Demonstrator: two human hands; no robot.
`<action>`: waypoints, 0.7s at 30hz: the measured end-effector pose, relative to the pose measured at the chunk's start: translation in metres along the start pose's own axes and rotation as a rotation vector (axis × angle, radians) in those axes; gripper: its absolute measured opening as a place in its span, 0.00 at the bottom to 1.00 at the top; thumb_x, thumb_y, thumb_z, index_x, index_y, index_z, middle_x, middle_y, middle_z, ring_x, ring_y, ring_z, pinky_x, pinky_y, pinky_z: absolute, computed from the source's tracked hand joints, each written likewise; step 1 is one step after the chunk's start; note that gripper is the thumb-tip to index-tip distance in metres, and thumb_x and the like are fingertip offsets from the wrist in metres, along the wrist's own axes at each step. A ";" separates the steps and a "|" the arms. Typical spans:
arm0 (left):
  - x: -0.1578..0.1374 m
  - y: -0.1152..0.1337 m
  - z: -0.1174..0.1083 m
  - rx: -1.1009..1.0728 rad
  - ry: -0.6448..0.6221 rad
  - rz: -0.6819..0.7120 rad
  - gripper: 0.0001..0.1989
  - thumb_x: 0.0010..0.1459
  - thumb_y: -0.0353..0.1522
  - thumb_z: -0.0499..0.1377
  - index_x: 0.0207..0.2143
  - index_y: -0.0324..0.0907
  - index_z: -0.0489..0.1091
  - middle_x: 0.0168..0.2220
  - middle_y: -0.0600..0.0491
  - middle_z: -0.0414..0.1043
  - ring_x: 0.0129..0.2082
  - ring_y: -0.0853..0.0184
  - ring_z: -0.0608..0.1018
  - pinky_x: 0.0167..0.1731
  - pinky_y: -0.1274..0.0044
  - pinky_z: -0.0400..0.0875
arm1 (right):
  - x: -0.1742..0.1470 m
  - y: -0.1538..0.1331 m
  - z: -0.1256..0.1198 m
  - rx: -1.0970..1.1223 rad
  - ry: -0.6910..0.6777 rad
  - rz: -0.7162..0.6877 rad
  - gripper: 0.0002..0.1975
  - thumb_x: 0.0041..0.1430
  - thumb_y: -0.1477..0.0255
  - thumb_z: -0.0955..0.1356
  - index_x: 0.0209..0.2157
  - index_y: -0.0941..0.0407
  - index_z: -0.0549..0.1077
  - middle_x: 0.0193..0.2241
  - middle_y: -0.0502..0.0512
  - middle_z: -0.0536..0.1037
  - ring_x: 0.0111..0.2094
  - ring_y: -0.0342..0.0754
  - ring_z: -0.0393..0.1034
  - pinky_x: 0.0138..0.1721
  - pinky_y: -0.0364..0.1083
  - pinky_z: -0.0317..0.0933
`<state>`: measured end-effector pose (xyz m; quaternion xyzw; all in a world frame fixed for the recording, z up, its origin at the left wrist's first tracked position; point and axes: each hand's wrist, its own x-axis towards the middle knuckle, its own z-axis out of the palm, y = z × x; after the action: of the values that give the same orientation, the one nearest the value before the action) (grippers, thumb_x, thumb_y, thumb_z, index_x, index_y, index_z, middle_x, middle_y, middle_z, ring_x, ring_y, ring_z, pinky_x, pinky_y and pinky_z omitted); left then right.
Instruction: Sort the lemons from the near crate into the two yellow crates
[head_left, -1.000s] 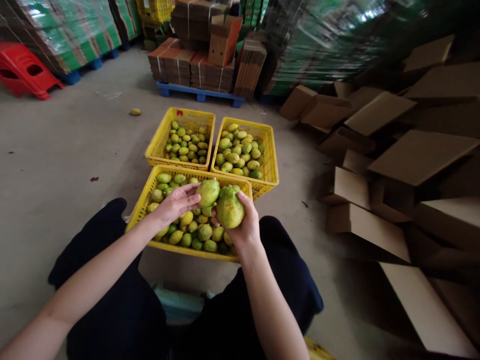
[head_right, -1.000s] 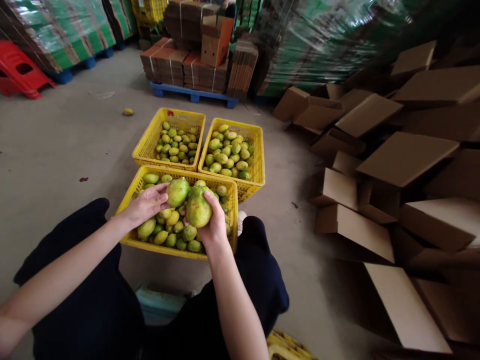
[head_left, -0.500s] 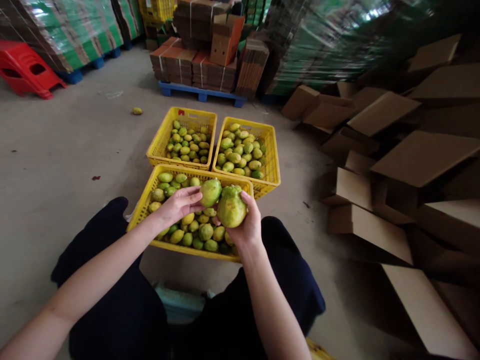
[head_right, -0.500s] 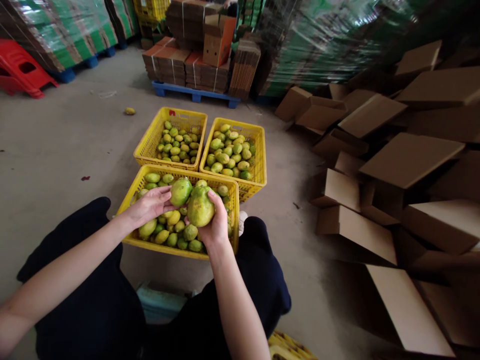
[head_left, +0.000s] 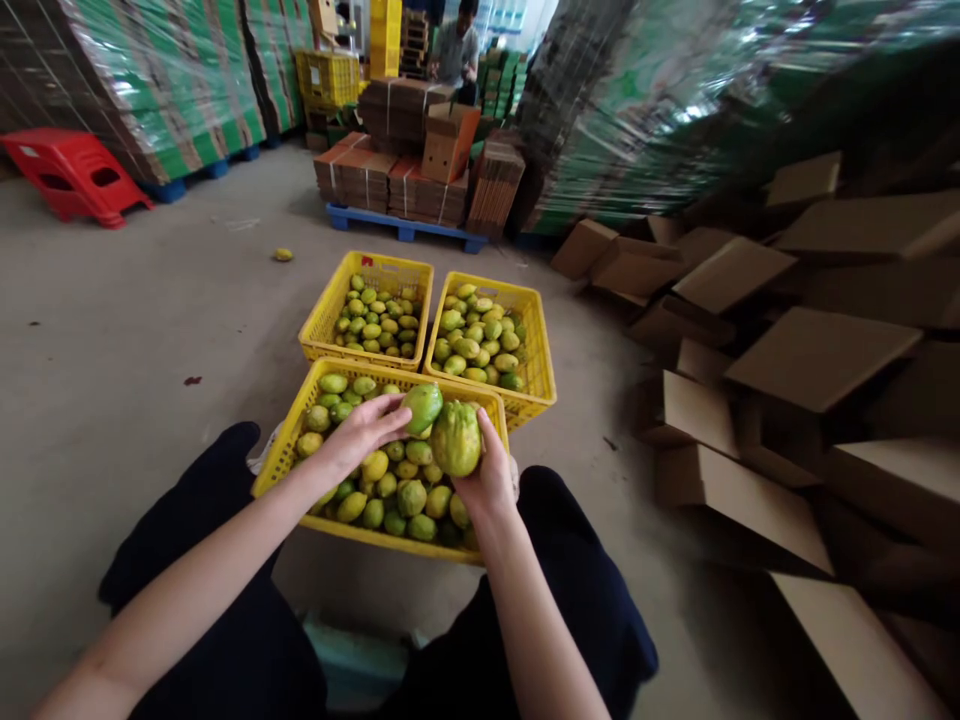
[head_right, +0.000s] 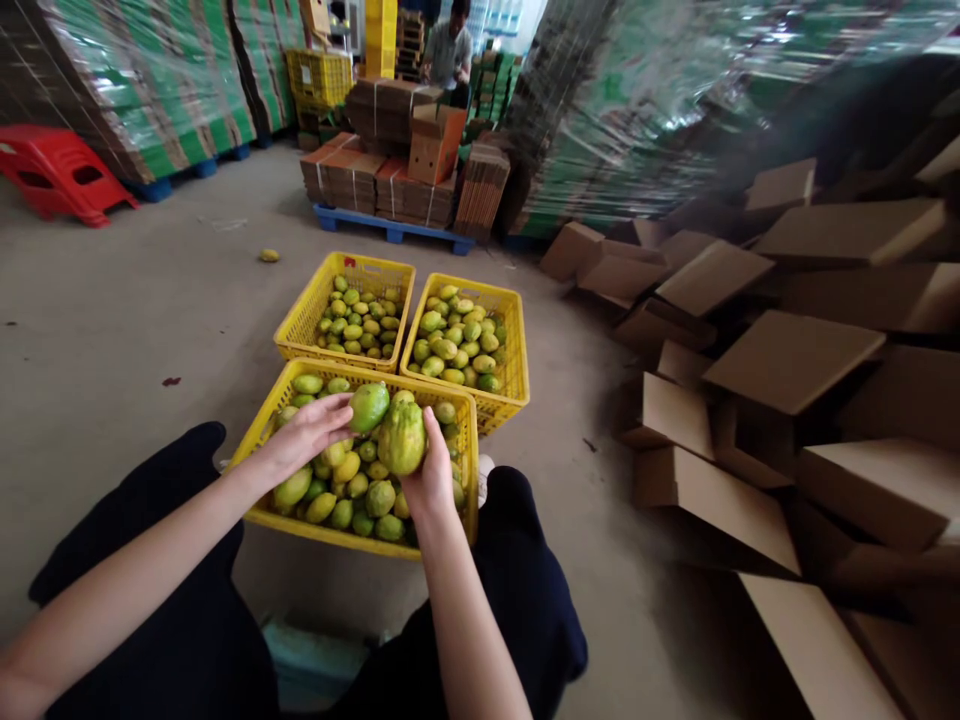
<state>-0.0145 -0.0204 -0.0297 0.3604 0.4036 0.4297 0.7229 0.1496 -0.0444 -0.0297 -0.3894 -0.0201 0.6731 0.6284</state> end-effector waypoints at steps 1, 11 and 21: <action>-0.001 0.001 0.000 0.047 -0.005 0.016 0.24 0.46 0.32 0.72 0.46 0.37 0.75 0.44 0.45 0.79 0.45 0.59 0.81 0.51 0.69 0.73 | 0.002 0.003 -0.001 -0.015 0.006 -0.010 0.06 0.56 0.66 0.72 0.35 0.53 0.78 0.32 0.50 0.84 0.34 0.48 0.80 0.43 0.48 0.75; -0.006 0.011 -0.004 0.143 -0.037 0.101 0.26 0.46 0.38 0.72 0.47 0.40 0.71 0.39 0.49 0.79 0.39 0.62 0.81 0.43 0.72 0.75 | 0.003 0.013 -0.002 -0.052 -0.040 0.049 0.10 0.52 0.62 0.73 0.31 0.55 0.78 0.27 0.52 0.83 0.33 0.53 0.80 0.36 0.51 0.76; -0.004 0.000 -0.003 0.113 -0.213 -0.034 0.30 0.55 0.53 0.60 0.47 0.37 0.72 0.30 0.49 0.78 0.21 0.69 0.73 0.25 0.76 0.65 | -0.007 0.005 0.006 0.007 -0.034 -0.037 0.15 0.54 0.57 0.70 0.33 0.56 0.78 0.30 0.52 0.83 0.32 0.51 0.79 0.41 0.50 0.74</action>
<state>-0.0188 -0.0232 -0.0301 0.4373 0.3544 0.3532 0.7473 0.1419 -0.0492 -0.0245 -0.3753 -0.0356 0.6679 0.6417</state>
